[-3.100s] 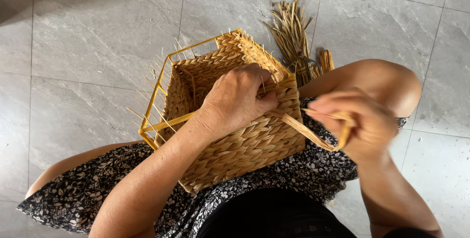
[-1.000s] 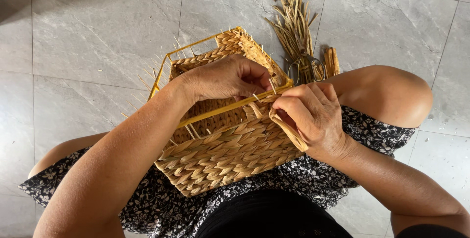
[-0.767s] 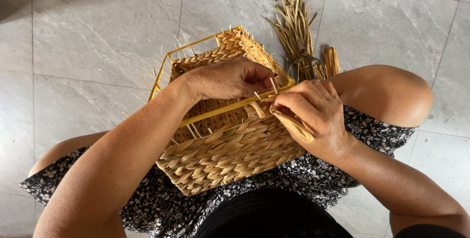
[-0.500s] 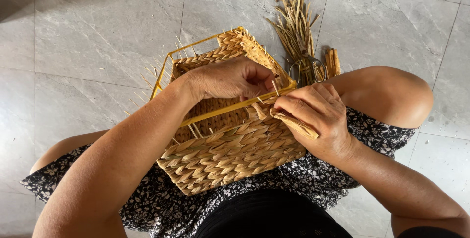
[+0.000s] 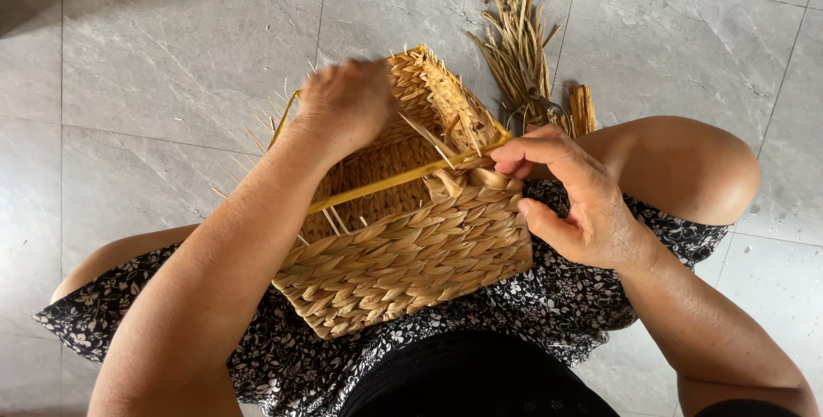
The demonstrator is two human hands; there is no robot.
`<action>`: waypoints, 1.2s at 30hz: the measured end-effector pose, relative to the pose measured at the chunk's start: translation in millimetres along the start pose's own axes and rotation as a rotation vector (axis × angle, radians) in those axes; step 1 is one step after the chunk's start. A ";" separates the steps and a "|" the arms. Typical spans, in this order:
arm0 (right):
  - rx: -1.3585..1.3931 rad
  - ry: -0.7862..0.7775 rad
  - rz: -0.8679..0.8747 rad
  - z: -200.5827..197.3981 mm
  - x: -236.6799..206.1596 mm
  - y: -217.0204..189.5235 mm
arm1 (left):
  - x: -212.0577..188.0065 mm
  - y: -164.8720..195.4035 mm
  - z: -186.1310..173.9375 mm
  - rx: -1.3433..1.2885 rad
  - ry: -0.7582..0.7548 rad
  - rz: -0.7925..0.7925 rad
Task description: The person sits on the floor weaving a water hyacinth basket, wrapping and tucking palm strips around the rim frame by hand, trimming excess ends with scissors, rotating the basket to work around it, and finally picking up a tied bundle of weaving material.
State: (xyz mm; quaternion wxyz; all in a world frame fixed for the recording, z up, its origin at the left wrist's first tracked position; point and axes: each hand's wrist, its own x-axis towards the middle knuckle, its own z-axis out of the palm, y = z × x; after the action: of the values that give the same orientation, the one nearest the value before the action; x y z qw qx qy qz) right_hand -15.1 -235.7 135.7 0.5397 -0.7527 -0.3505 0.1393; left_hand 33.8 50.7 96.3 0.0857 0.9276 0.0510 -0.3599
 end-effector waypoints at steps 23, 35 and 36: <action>-0.089 0.122 0.013 16.6 1.8 12.1 | -23.9 5.9 2.3 -0.311 0.055 0.580; -0.294 -0.143 0.119 -25.6 48.3 34.8 | -20.4 32.8 17.4 -0.510 0.065 0.746; -0.262 -0.275 0.115 -29.4 58.4 34.7 | -19.4 31.9 17.4 -0.574 0.054 0.712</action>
State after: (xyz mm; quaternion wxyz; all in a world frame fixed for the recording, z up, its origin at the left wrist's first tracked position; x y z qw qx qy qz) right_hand 57.0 -223.1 125.1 0.3755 -0.8091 -0.3923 0.2246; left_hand 13.0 15.4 100.8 0.4562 0.8351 -0.1714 -0.2551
